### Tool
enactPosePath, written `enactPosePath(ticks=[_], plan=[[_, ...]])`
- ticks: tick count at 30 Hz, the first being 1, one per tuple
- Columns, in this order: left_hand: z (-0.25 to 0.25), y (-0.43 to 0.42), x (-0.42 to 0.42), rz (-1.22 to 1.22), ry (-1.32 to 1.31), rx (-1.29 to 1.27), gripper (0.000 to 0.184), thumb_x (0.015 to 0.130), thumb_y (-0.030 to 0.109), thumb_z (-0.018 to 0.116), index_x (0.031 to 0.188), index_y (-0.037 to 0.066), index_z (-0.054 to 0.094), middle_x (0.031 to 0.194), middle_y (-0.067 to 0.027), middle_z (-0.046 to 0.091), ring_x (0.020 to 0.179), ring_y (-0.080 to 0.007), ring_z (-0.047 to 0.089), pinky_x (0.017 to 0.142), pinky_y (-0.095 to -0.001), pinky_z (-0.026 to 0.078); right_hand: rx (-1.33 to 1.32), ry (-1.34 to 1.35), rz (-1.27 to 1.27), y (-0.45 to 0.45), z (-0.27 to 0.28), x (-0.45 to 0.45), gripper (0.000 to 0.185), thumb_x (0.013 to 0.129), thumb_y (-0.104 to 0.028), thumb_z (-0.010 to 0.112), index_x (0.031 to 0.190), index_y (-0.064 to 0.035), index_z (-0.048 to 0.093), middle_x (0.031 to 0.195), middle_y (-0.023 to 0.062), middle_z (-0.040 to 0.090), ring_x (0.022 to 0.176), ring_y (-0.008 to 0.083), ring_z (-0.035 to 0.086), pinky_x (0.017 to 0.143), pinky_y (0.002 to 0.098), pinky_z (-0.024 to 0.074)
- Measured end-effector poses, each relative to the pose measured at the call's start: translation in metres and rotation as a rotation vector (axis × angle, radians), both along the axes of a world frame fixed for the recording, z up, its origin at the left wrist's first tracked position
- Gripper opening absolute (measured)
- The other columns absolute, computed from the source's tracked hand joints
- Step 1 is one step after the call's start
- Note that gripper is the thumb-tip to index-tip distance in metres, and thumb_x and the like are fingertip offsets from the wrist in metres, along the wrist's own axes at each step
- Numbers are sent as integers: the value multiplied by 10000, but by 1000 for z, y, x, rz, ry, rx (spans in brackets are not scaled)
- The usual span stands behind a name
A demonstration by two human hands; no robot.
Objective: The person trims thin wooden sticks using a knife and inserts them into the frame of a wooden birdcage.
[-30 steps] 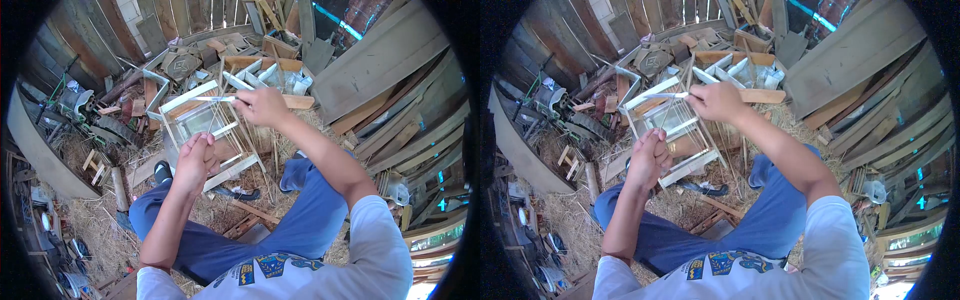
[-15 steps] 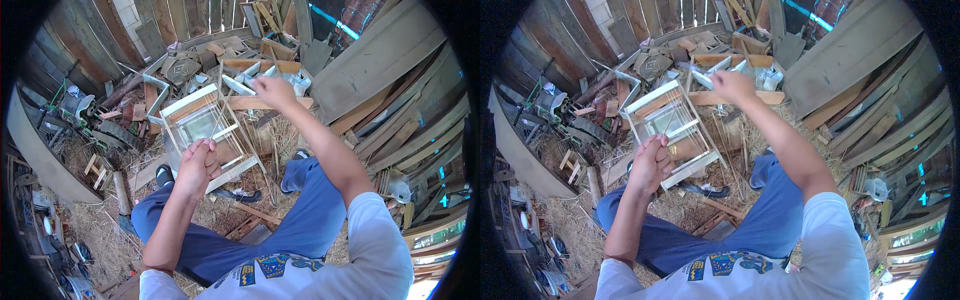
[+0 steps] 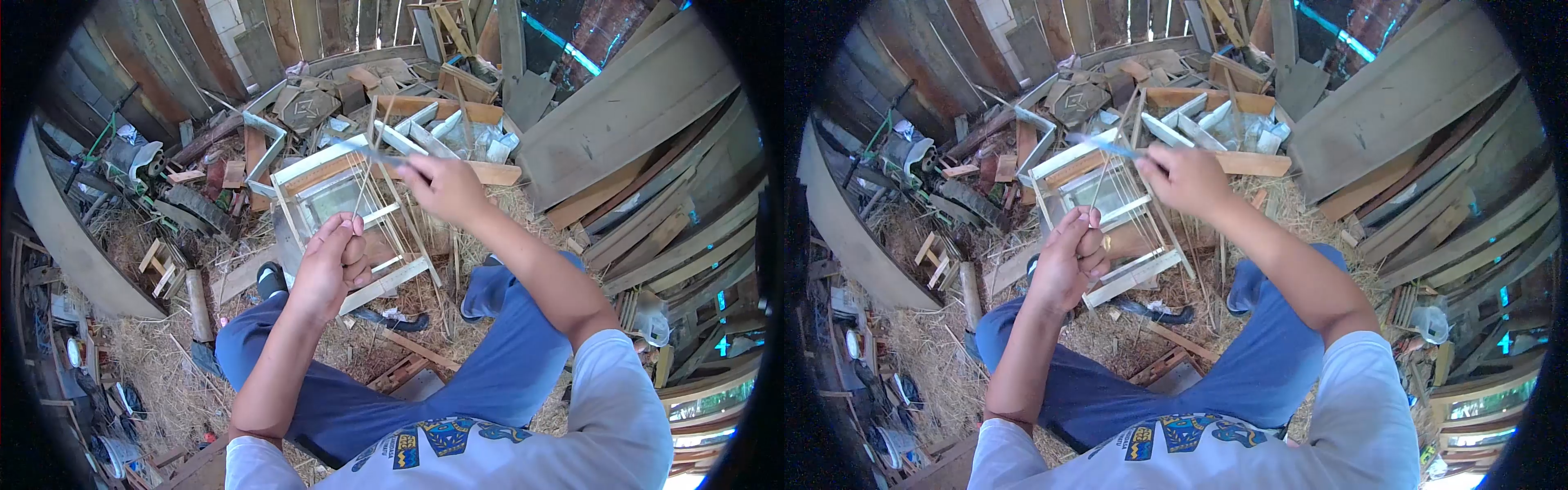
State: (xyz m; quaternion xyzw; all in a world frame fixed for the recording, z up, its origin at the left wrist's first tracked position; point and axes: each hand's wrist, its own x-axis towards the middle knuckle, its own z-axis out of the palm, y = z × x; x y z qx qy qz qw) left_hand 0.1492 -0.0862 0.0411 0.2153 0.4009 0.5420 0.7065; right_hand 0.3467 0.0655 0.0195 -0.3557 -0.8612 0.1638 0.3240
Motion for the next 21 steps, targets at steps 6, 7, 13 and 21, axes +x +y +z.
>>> enactPosePath(ticks=[6, 7, 13, 21], plan=[[-7, -1, 1, 4, 45, 35, 136, 1118, 216, 445, 1043, 128, 517, 611, 93, 281, 488, -55, 237, 512, -276, 302, 42, -129, 141, -23, 12, -7, 295, 974, -372, 658, 815, -125, 630, 638, 124, 631, 592, 372, 645, 536, 493, 488], [-8, -2, 2, 4, 43, 26, 136, 1118, 216, 445, 1043, 128, 517, 611, 93, 281, 488, -55, 237, 512, -276, 302, 70, -119, 93, -10, 8, -6, 288, 968, -378, 662, 812, -137, 635, 632, 120, 631, 592, 369, 651, 534, 491, 489], [-12, 0, 1, 18, 100, 40, 154, 1120, 215, 446, 1028, 121, 527, 611, 93, 301, 483, -55, 271, 510, -283, 318, 99, -164, 255, -31, 10, -11, 290, 972, -377, 645, 804, -141, 629, 621, 107, 636, 609, 352, 672, 534, 497, 498], [-7, 3, 0, 83, 188, 34, 160, 1120, 208, 438, 1020, 125, 531, 617, 95, 305, 479, -55, 265, 510, -285, 317, 122, -192, 195, -35, 15, -17, 300, 981, -405, 628, 844, -139, 622, 611, 103, 634, 603, 356, 668, 535, 499, 497]])
